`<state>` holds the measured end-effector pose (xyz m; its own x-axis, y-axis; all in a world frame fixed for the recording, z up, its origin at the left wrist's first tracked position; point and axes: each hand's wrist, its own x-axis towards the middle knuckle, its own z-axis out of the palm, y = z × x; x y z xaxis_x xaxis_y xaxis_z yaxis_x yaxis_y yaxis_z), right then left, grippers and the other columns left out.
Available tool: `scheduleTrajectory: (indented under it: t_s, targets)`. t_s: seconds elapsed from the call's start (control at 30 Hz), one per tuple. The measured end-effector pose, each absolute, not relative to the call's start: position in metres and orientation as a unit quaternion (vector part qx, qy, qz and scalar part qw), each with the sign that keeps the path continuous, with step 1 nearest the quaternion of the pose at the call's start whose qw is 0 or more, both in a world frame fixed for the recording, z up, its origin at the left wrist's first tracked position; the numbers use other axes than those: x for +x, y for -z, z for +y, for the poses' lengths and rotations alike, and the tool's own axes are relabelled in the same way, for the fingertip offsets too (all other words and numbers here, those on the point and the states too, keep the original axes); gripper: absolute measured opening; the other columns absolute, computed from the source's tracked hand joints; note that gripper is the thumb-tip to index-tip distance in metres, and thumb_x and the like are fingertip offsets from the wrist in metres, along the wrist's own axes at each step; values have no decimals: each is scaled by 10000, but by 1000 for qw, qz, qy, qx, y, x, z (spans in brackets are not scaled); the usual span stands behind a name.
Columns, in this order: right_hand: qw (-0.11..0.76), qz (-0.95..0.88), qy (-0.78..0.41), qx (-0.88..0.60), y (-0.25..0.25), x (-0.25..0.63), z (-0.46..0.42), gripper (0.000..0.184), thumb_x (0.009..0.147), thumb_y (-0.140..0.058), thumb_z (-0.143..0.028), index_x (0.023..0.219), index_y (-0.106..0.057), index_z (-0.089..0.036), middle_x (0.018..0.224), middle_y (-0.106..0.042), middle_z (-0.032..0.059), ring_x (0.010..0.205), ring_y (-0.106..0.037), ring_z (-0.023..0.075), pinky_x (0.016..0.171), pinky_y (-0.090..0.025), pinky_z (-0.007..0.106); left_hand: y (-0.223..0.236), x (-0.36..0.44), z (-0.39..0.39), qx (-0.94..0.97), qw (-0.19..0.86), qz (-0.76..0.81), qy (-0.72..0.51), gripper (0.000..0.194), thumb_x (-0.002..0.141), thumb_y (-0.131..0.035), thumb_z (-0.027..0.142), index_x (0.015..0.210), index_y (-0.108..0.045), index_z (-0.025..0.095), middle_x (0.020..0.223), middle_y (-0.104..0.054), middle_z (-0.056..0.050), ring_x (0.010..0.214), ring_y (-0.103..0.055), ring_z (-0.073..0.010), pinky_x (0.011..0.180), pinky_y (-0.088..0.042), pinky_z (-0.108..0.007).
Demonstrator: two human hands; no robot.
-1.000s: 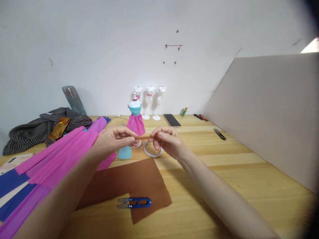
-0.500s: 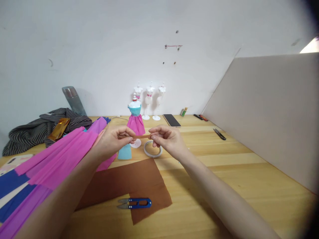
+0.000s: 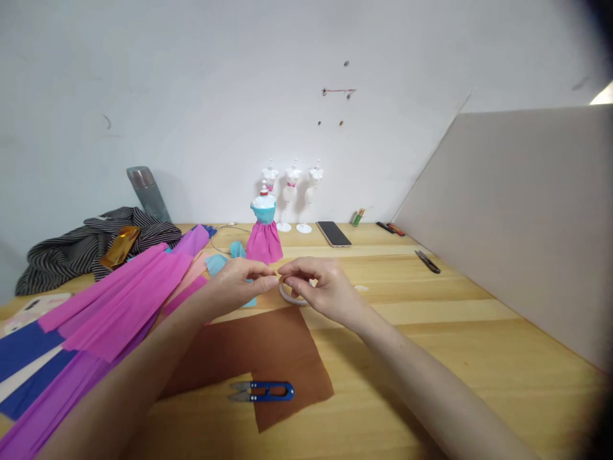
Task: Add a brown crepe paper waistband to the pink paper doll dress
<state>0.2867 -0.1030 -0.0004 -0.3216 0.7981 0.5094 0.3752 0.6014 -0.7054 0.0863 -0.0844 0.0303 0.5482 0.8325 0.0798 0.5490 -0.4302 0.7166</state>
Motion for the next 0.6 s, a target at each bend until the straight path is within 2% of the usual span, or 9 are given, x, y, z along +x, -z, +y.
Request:
scheduleTrajectory:
  t_s: [0.13, 0.2, 0.3, 0.47, 0.6]
  targets:
    - [452, -770, -236, -384, 1, 285, -103, 154, 825, -583, -176, 885, -725, -183, 689, -682, 29, 547, -586, 122, 519, -466, 257, -18, 93, -84, 805, 337, 427, -238, 251, 803, -518, 298, 634, -644, 164, 648, -656, -6, 606, -534, -119, 547, -368, -227]
    - [454, -755, -266, -390, 1, 285, -102, 152, 823, -588, -196, 889, -725, -183, 668, -677, 26, 516, -573, 117, 498, -458, 255, -17, 93, -84, 799, 342, 433, -239, 219, 791, -509, 265, 640, -633, 167, 634, -646, 1, 571, -513, -107, 533, -356, -225]
    - [453, -727, -326, -401, 0, 286, -101, 164, 814, -591, -229, 908, -715, -177, 661, -673, 26, 484, -565, 110, 477, -455, 250, -18, 91, -84, 779, 379, 439, -240, 158, 763, -529, 247, 700, -652, 171, 662, -679, -6, 606, -572, -122, 560, -397, -228]
    - [446, -680, -404, -418, -6, 287, -101, 283, 788, -635, -361, 968, -675, -146, 799, -708, 75, 561, -620, 134, 537, -499, 275, -21, 93, -83, 738, 455, 434, -244, 139, 742, -583, 282, 727, -657, 165, 618, -688, -13, 618, -626, -143, 634, -468, -258]
    - [411, -720, -363, -426, -1, 284, -97, 237, 786, -630, -379, 754, -666, -146, 605, -633, 32, 513, -553, 121, 488, -426, 244, -21, 95, -84, 738, 462, 434, -231, 137, 724, -587, 279, 670, -650, 170, 613, -682, -7, 596, -609, -129, 605, -447, -242]
